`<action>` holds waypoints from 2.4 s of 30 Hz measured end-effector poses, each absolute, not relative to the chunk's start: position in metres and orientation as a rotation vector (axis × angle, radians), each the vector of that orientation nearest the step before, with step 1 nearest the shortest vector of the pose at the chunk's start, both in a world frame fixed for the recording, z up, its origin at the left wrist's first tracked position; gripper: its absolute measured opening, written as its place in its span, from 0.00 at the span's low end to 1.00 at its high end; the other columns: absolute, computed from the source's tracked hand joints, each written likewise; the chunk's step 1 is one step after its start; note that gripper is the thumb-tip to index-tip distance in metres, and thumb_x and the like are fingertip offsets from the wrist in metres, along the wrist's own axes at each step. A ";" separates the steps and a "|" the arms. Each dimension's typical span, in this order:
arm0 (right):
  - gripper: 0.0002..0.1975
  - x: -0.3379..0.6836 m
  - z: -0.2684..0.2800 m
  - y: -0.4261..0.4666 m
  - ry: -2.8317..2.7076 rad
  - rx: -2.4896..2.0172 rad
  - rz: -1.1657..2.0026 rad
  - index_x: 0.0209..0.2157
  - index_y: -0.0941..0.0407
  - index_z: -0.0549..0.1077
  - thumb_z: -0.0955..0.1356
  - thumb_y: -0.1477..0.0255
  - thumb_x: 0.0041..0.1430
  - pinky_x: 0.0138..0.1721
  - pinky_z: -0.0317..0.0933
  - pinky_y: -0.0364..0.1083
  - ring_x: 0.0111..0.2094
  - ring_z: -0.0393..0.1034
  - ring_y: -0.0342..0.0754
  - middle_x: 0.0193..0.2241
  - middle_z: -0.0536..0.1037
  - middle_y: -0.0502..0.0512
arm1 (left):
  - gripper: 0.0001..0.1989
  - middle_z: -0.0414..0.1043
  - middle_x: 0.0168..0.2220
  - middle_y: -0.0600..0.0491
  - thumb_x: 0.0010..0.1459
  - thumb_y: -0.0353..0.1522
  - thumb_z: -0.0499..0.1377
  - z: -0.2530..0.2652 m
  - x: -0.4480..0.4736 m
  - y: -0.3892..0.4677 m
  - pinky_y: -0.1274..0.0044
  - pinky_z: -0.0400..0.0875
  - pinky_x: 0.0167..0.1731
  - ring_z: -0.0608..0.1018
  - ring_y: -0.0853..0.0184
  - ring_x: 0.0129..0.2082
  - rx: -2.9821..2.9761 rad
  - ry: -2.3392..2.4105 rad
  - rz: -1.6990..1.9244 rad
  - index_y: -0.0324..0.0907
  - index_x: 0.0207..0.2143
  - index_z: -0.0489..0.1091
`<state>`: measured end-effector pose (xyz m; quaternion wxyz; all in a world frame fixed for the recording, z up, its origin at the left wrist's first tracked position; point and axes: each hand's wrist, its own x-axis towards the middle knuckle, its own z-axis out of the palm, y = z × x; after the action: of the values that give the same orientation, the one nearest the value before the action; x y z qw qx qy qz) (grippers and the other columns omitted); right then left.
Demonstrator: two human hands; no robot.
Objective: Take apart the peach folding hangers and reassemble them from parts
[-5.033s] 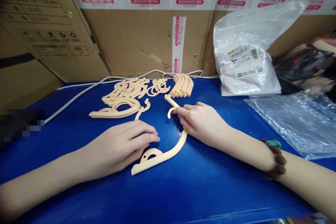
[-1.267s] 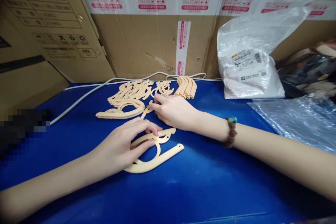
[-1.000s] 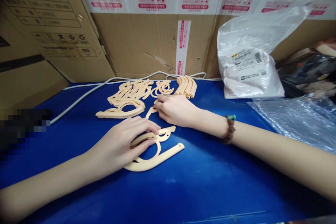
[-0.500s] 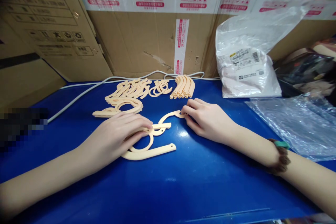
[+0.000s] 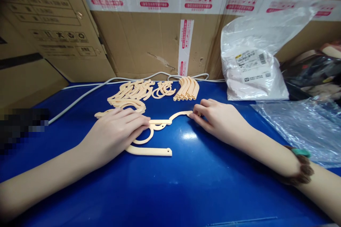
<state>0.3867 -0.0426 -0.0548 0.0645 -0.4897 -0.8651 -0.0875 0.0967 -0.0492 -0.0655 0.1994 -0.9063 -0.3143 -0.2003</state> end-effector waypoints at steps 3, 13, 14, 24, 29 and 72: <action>0.19 0.389 -0.056 -0.042 -2.554 -1.571 -0.358 0.32 0.56 0.72 0.56 0.63 0.68 0.27 0.54 0.45 0.29 0.67 0.48 0.28 0.71 0.54 | 0.11 0.75 0.30 0.53 0.66 0.30 0.52 -0.064 0.097 -0.049 0.72 0.59 0.32 0.73 0.63 0.32 -2.507 -0.879 -0.525 0.40 0.33 0.73; 0.17 0.388 -0.054 -0.042 -2.691 -1.323 -0.176 0.33 0.55 0.71 0.58 0.62 0.68 0.32 0.58 0.46 0.32 0.65 0.49 0.30 0.69 0.55 | 0.11 0.75 0.30 0.49 0.63 0.27 0.52 -0.063 0.099 -0.051 0.70 0.62 0.32 0.73 0.60 0.32 -2.415 -0.888 -0.412 0.39 0.33 0.74; 0.17 0.387 -0.053 -0.044 -2.709 -1.291 -0.130 0.34 0.55 0.71 0.58 0.62 0.68 0.33 0.59 0.47 0.33 0.66 0.49 0.31 0.69 0.55 | 0.11 0.75 0.30 0.49 0.63 0.27 0.52 -0.063 0.099 -0.051 0.69 0.62 0.31 0.73 0.60 0.32 -2.414 -0.891 -0.424 0.39 0.33 0.74; 0.04 0.378 -0.048 -0.051 -2.715 -1.096 0.237 0.36 0.54 0.67 0.62 0.70 0.64 0.36 0.62 0.46 0.36 0.68 0.47 0.36 0.72 0.55 | 0.13 0.74 0.27 0.50 0.64 0.28 0.52 -0.060 0.097 -0.052 0.71 0.63 0.30 0.72 0.61 0.30 -2.392 -0.913 -0.433 0.40 0.28 0.72; 0.05 0.378 -0.049 -0.051 -2.677 -1.059 0.230 0.37 0.54 0.68 0.61 0.71 0.65 0.35 0.62 0.44 0.34 0.68 0.46 0.35 0.74 0.54 | 0.13 0.74 0.27 0.49 0.64 0.28 0.52 -0.059 0.097 -0.052 0.70 0.64 0.30 0.73 0.60 0.31 -2.388 -0.925 -0.428 0.39 0.29 0.73; 0.17 0.373 -0.051 -0.061 -2.699 -1.126 0.172 0.50 0.57 0.71 0.58 0.66 0.68 0.38 0.65 0.45 0.37 0.71 0.48 0.38 0.73 0.58 | 0.11 0.57 0.63 0.47 0.68 0.37 0.46 -0.063 0.108 -0.071 0.55 0.47 0.63 0.50 0.58 0.67 -3.224 -1.031 -0.314 0.45 0.45 0.64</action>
<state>0.3728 -0.0612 -0.0512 0.1058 -0.3823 -0.9161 0.0582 0.1083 -0.0714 -0.0627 -0.1283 -0.9405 -0.3009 -0.0917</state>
